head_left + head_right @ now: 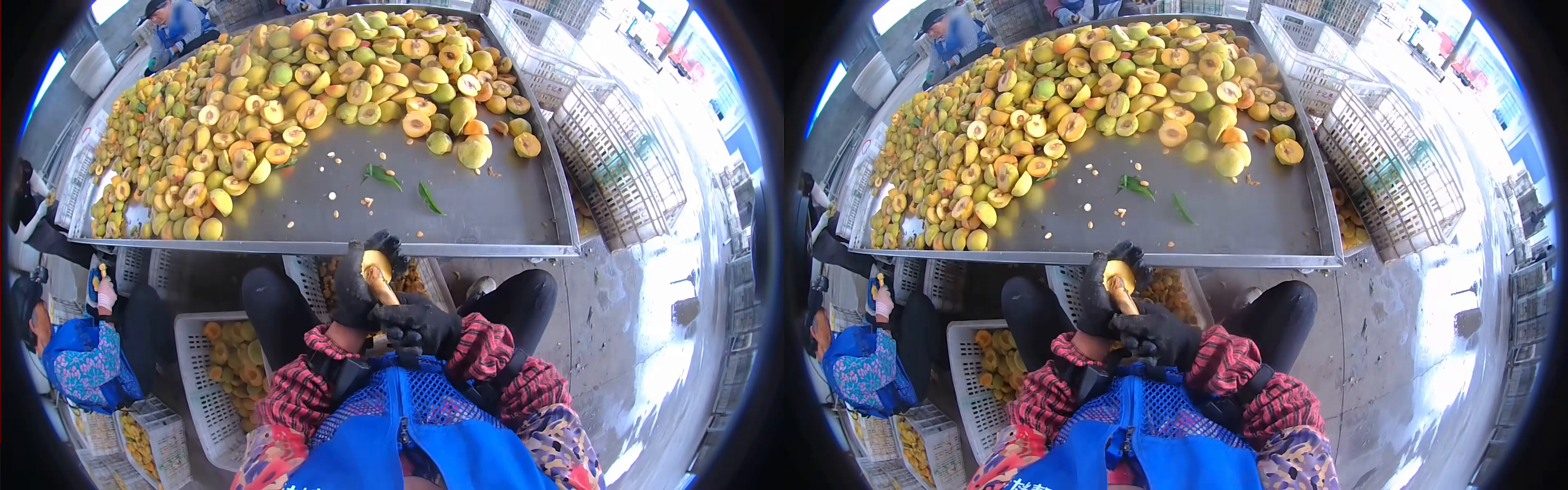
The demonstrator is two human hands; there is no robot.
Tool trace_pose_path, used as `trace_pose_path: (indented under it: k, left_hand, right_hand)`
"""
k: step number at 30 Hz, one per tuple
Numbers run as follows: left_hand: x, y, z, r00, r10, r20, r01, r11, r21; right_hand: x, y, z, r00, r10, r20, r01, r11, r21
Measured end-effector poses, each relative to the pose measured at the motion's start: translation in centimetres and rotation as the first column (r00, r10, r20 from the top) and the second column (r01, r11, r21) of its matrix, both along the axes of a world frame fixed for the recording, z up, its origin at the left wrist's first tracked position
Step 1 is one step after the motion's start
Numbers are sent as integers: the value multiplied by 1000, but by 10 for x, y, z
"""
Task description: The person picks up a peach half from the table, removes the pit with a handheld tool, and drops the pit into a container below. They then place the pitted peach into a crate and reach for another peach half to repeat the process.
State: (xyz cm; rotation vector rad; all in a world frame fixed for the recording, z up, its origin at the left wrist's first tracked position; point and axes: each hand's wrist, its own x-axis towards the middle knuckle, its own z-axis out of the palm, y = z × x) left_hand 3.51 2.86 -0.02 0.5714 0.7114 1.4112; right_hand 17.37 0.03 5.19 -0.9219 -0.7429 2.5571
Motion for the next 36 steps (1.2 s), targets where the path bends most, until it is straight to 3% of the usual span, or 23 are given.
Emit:
trace_pose_path:
  k: [2, 4, 6, 8, 10, 12, 13, 14, 15, 18, 20, 21, 23, 24, 25, 27, 28, 29, 30, 32, 34, 35, 36]
  left_hand:
    - [1, -1, -4, 975, -14, 224, 39, 993, -111]
    - [6, -10, 0, 999, 1, 50, 2, 998, -60]
    - [8, -13, 3, 995, 12, 97, 1, 991, -132]
    - [5, -8, 3, 935, 48, 350, 67, 949, -309]
    - [-8, -7, 4, 948, -94, 304, 141, 980, -139]
    - [-25, -5, 2, 970, -167, -175, 177, 983, 43]
    - [-32, -1, 9, 806, -98, -583, 214, 968, 133]
    - [-36, 1, 17, 491, 32, -870, 284, 939, 194]
    - [-26, -5, 23, 457, 58, -887, 201, 965, 167]
    - [-23, -16, 43, 79, 216, -973, 254, 940, 230]
    - [-33, -18, 45, 194, 188, -963, 185, 957, 224]
    - [-42, -20, 44, 253, 204, -946, 141, 959, 245]
    - [-60, -29, 66, 294, 258, -920, -2, 963, 269]
    - [-77, -34, 80, 128, 200, -971, -24, 980, 199]
    - [-100, -39, 88, -39, 129, -991, -59, 990, 131]
    - [-152, -56, 61, 418, 163, -894, -289, 956, 39]
    - [-164, -65, 81, 394, 46, -918, -350, 931, -104]
    - [-174, -74, 101, 381, -75, -922, -411, 879, -241]
    - [-193, -78, 101, 107, -259, -960, -370, 886, -280]
    - [-226, -83, 98, -456, -503, -734, -333, 861, -384]
    - [-224, -60, 95, -233, -116, -965, -298, 954, -43]
    - [-220, -44, 95, -111, 107, -988, -310, 941, 137]
    - [-202, -19, 109, -102, 68, -992, -347, 933, 100]
  right_hand:
    - [1, -9, -5, 992, -41, -118, 31, 996, -89]
    - [2, -13, -9, 976, -67, -207, 43, 992, -117]
    - [3, -14, -10, 962, -65, -264, 47, 996, -73]
    - [8, -14, -9, 975, -69, -209, 81, 996, 48]
    - [16, -13, -9, 988, -63, -142, 85, 985, 153]
    - [26, -12, -12, 993, -67, -98, 86, 975, 205]
    - [30, -12, -14, 993, -77, -92, 96, 972, 215]
    - [30, -9, -16, 996, -81, -24, 84, 973, 215]
    - [29, -7, -19, 995, -85, 45, 74, 974, 212]
    - [25, -6, -30, 977, -125, 173, 85, 971, 224]
    - [27, -8, -48, 970, -132, 205, 85, 971, 225]
    - [32, -9, -69, 977, -107, 184, 46, 950, 308]
    - [43, -16, -86, 972, -79, 222, -102, 708, 699]
    - [45, -16, -92, 968, -75, 240, -167, 520, 838]
    - [40, -15, -76, 973, -83, 216, 41, 981, 190]
    - [36, -13, -84, 928, -71, 367, 30, 993, 116]
    - [35, -16, -94, 896, -62, 439, 30, 996, 80]
    - [37, -18, -110, 901, -48, 431, -40, 980, 194]
    - [40, -21, -127, 904, -43, 426, -100, 946, 307]
    - [34, -18, -133, 853, -7, 522, -95, 981, 169]
    - [33, -20, -154, 849, -3, 529, -275, 852, 445]
    - [34, -22, -162, 835, -9, 550, -351, 761, 546]
    - [31, -22, -164, 846, 6, 533, -278, 858, 432]
